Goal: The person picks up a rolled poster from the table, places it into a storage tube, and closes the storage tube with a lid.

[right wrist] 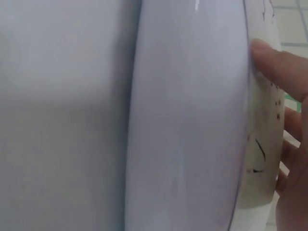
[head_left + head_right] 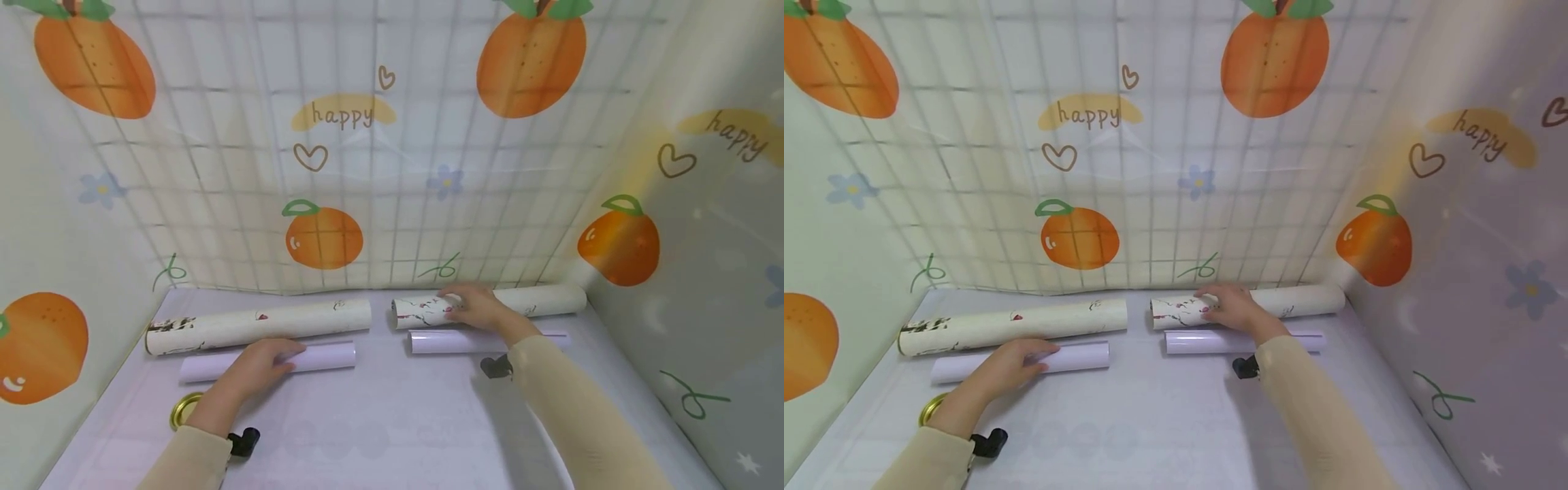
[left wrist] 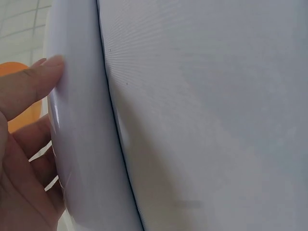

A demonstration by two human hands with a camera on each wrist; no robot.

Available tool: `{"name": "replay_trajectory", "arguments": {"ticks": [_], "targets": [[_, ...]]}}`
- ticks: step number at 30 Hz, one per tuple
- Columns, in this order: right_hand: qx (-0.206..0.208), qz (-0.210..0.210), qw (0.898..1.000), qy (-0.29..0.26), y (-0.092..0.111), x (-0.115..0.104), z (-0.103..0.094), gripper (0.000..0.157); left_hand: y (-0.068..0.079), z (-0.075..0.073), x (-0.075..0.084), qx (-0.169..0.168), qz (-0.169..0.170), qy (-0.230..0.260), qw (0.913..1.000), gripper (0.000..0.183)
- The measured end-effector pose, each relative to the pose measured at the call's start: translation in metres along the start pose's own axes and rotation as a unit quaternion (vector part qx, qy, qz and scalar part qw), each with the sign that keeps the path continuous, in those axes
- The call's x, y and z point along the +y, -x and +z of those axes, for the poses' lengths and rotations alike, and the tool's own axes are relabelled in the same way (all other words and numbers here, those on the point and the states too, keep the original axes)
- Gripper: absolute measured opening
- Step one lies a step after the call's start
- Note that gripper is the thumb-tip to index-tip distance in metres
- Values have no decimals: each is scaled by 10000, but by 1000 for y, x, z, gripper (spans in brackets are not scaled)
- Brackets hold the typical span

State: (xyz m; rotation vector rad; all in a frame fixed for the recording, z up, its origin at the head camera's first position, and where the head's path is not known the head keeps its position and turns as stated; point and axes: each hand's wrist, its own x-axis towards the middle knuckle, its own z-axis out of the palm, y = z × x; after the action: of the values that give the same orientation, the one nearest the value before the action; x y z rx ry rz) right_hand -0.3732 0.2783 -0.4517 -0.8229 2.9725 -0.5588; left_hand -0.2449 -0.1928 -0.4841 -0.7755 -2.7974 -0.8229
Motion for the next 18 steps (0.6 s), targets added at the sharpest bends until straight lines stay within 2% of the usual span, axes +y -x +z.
{"name": "replay_trajectory", "arguments": {"ticks": [3,8,13,18], "targets": [[-128,42,9999,-12,-1,-1,1,50,-1,1,0,-47,15,69,10000,35],[-299,166,9994,-102,-8,-9,4,56,-1,2,-1,-149,-182,118,9997,36],[-478,110,9986,193,-13,-13,7,61,-1,0,0,-228,-378,192,9988,36],[-645,-106,9973,343,-13,-17,5,66,-2,-3,-1,-361,-391,239,9983,36]]}}
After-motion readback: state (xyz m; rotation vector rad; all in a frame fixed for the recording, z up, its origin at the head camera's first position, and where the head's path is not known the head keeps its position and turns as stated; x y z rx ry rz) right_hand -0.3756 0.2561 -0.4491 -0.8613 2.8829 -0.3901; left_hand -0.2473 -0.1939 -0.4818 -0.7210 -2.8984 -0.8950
